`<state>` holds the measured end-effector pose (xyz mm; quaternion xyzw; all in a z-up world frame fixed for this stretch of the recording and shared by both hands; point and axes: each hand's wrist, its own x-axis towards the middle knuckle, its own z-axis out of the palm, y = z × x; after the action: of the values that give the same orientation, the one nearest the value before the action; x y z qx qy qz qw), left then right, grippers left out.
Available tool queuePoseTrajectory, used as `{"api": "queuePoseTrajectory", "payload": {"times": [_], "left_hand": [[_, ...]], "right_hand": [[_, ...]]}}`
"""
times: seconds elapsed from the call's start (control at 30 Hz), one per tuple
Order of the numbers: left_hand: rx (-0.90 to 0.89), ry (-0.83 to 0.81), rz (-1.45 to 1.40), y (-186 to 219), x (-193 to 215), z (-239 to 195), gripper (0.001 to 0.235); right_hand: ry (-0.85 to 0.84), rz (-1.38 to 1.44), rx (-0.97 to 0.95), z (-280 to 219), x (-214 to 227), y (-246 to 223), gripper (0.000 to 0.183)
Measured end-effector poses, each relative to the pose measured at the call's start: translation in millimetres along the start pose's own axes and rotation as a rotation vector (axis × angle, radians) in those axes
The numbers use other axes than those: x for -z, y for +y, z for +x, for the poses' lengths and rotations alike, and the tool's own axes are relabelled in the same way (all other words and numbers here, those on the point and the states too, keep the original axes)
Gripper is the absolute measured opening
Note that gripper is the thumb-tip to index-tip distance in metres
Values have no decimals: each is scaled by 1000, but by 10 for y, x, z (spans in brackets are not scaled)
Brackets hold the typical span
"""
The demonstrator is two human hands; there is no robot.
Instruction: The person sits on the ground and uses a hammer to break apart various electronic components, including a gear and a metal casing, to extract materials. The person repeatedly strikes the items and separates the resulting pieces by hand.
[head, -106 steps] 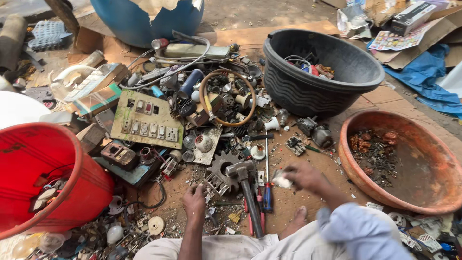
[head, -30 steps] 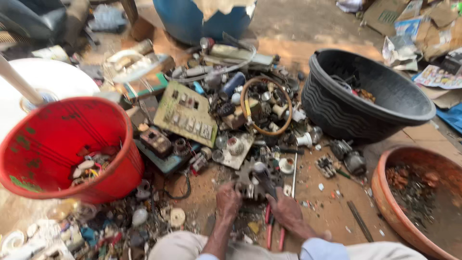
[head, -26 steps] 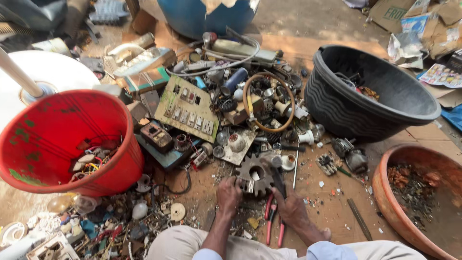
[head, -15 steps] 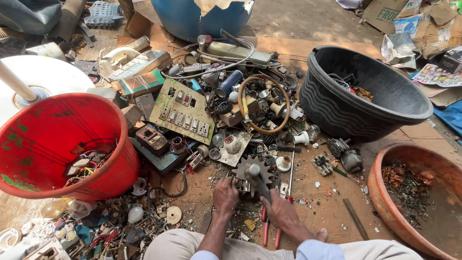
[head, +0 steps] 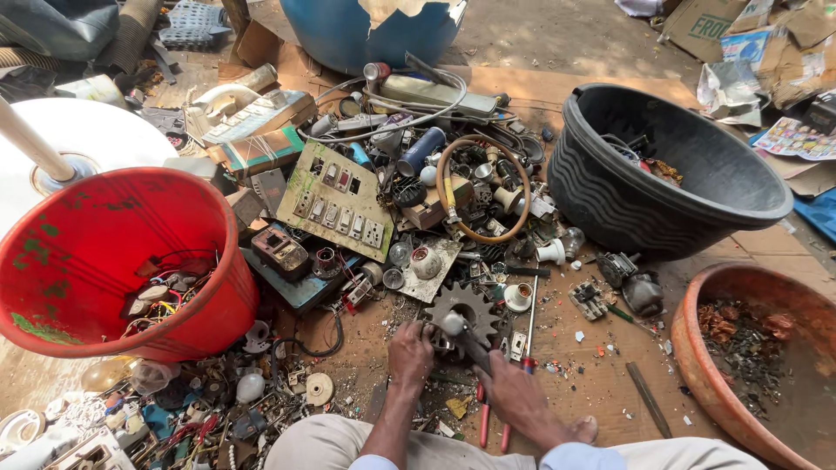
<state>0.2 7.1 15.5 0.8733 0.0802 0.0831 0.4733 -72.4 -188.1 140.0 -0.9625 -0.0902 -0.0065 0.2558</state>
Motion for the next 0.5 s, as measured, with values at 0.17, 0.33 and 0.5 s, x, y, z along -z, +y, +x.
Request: {"api": "queuePoseTrajectory", "payload": {"times": [0.17,0.33,0.5], "left_hand": [[-194,191,-78,-134,4,-213,13],[-59,48,62,-116,-107,11,17],[-10,24,-8,-83,-43,-1,15]], "right_hand": [[57,-96,-124,134,-19,42,32],[473,242,329,3,324,-253,29],[260,187,286,84,137,-1,29]]}}
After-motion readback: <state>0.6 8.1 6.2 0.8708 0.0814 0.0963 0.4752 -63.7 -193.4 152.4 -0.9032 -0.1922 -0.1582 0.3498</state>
